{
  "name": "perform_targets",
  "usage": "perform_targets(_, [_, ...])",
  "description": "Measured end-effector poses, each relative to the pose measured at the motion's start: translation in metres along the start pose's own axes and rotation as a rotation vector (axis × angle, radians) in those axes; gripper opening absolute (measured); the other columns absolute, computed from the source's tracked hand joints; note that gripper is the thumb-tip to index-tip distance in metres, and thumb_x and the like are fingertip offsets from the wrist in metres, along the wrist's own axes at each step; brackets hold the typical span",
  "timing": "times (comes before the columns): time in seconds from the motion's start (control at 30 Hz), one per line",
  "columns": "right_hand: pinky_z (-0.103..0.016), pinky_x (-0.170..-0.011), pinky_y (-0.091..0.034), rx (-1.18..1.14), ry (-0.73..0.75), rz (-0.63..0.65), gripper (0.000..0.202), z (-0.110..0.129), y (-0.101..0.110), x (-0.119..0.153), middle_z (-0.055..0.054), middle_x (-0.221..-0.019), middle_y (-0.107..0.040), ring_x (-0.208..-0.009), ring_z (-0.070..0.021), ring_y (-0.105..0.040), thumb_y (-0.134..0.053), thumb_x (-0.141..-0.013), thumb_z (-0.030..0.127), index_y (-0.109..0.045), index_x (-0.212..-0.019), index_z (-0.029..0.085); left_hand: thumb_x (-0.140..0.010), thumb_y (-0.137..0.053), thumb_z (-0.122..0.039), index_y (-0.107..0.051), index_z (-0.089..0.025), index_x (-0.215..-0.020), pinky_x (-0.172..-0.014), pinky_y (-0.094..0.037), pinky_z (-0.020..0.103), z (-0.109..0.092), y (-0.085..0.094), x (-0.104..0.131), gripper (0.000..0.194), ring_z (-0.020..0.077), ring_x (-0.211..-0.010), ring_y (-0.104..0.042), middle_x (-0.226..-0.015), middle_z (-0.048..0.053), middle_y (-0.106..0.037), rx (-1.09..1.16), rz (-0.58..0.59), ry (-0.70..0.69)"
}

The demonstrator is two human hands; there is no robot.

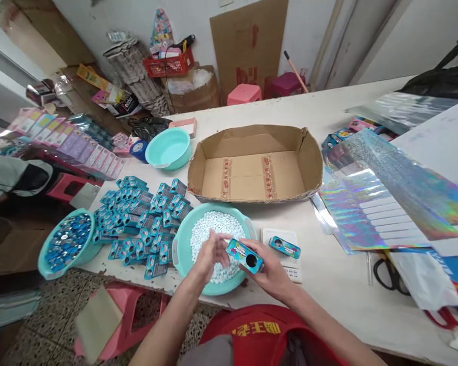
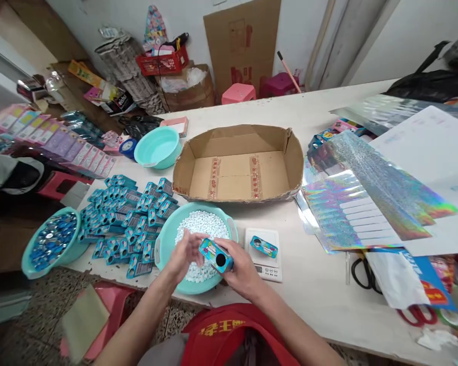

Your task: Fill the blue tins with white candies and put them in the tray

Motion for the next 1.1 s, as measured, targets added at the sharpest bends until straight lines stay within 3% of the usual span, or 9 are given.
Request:
perform_targets(0.07, [-0.04,-0.093,-0.045,-0.148,-0.152,0.058,0.042,0.002,-0.014,0.013,-0.009,-0.112,-0.062,-0.104,-0.0247,-0.058,-0.065,-0.077,0.031,-0.054,-0.116,0.021,-0.08,-0.037,-0.069,-0.059,-0.016,-0.105,-0.057,-0.048,0.029,0.01,0.026,-0.021,0.063,0.0199,-0.069,-0.061,-0.083,0.009,-0.063,-0.221,-0.225,-0.13])
perform_targets(0.13, [-0.039,-0.087,-0.048,-0.439,-0.376,0.107,0.044,0.0,-0.03,0.028,-0.006,-0.102,-0.066,-0.095,-0.023,-0.061,-0.071,-0.071,0.036,-0.055,-0.109,0.02,-0.083,-0.047,-0.055,-0.057,-0.017,-0.112,-0.081,-0.047,0.035,0.024,0.038,-0.049,0.05,0.0252,-0.1,-0.057,-0.109,0.013,-0.061,-0.524,-0.325,-0.224])
perform_targets(0.23, [-0.042,-0.083,-0.049,-0.944,-0.673,0.064,0.054,-0.009,-0.046,0.046,-0.007,-0.099,-0.067,-0.091,-0.025,-0.064,-0.075,-0.064,0.04,-0.052,-0.108,0.019,-0.087,-0.047,-0.037,-0.054,-0.019,-0.121,-0.102,-0.033,0.04,0.052,0.023,-0.083,0.039,0.0263,-0.124,-0.041,-0.13,0.012,-0.051,-0.88,-0.221,-0.296])
perform_targets(0.4, [-0.049,-0.084,-0.046,-1.366,-0.854,0.162,0.068,-0.017,-0.049,0.048,-0.011,-0.105,-0.066,-0.094,-0.0303,-0.064,-0.066,-0.065,0.063,-0.05,-0.114,0.019,-0.087,-0.048,-0.046,-0.057,-0.025,-0.116,-0.094,-0.036,0.042,0.082,-0.014,-0.082,0.037,0.0276,-0.113,-0.044,-0.121,0.008,-0.054,-1.215,-0.068,-0.305])
perform_targets(0.5, [-0.054,-0.086,-0.043,-1.487,-0.838,0.284,0.075,-0.011,-0.049,0.042,-0.014,-0.107,-0.065,-0.098,-0.0321,-0.062,-0.041,-0.072,0.079,-0.052,-0.112,0.017,-0.086,-0.05,-0.045,-0.06,-0.024,-0.109,-0.089,-0.039,0.037,0.088,-0.01,-0.066,0.033,0.0255,-0.106,-0.048,-0.113,0.008,-0.055,-1.318,0.07,-0.314])
perform_targets(0.63, [-0.05,-0.083,-0.044,-1.553,-0.791,0.342,0.07,-0.006,-0.054,0.037,-0.012,-0.109,-0.064,-0.094,-0.0292,-0.062,-0.031,-0.078,0.075,-0.051,-0.113,0.018,-0.086,-0.046,-0.035,-0.06,-0.023,-0.099,-0.078,-0.041,0.033,0.092,0.015,-0.046,0.023,0.0242,-0.094,-0.054,-0.102,0.009,-0.058,-1.382,0.173,-0.229])
perform_targets(0.73, [-0.043,-0.078,-0.045,-1.542,-0.819,0.347,0.068,-0.011,-0.06,0.038,-0.012,-0.106,-0.064,-0.087,-0.0265,-0.063,-0.033,-0.078,0.072,-0.051,-0.113,0.017,-0.081,-0.05,-0.031,-0.061,-0.024,-0.084,-0.074,-0.04,0.032,0.092,0.03,-0.037,0.014,0.0246,-0.088,-0.056,-0.093,0.007,-0.059,-1.277,0.134,-0.141])
perform_targets(0.9, [-0.042,-0.078,-0.046,-1.465,-0.862,0.211,0.063,-0.029,-0.057,0.043,-0.011,-0.097,-0.066,-0.078,-0.0223,-0.063,-0.043,-0.075,0.07,-0.052,-0.107,0.016,-0.061,-0.066,-0.036,-0.054,-0.021,-0.059,-0.066,-0.041,0.027,0.09,0.044,-0.031,0.02,0.0199,-0.073,-0.054,-0.063,0.001,-0.053,-0.396,-0.133,0.006])
perform_targets(1.1, [-0.036,-0.069,-0.048,-1.118,-0.717,0.086,0.072,-0.038,-0.044,0.023,-0.01,-0.105,-0.065,-0.087,-0.0251,-0.063,-0.067,-0.059,0.069,-0.05,-0.111,0.022,-0.061,-0.054,-0.052,-0.044,-0.02,-0.067,-0.039,-0.028,0.02,0.071,0.045,-0.028,0.033,0.0092,-0.044,-0.04,-0.059,-0.001,-0.047,0.136,-0.157,0.109])
Point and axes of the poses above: each hand's wrist, its own x-axis away from the middle knuckle, its own y-axis out of the back of the hand, z = x × y, the point moved 3 cm from there along -x, towards the middle knuckle
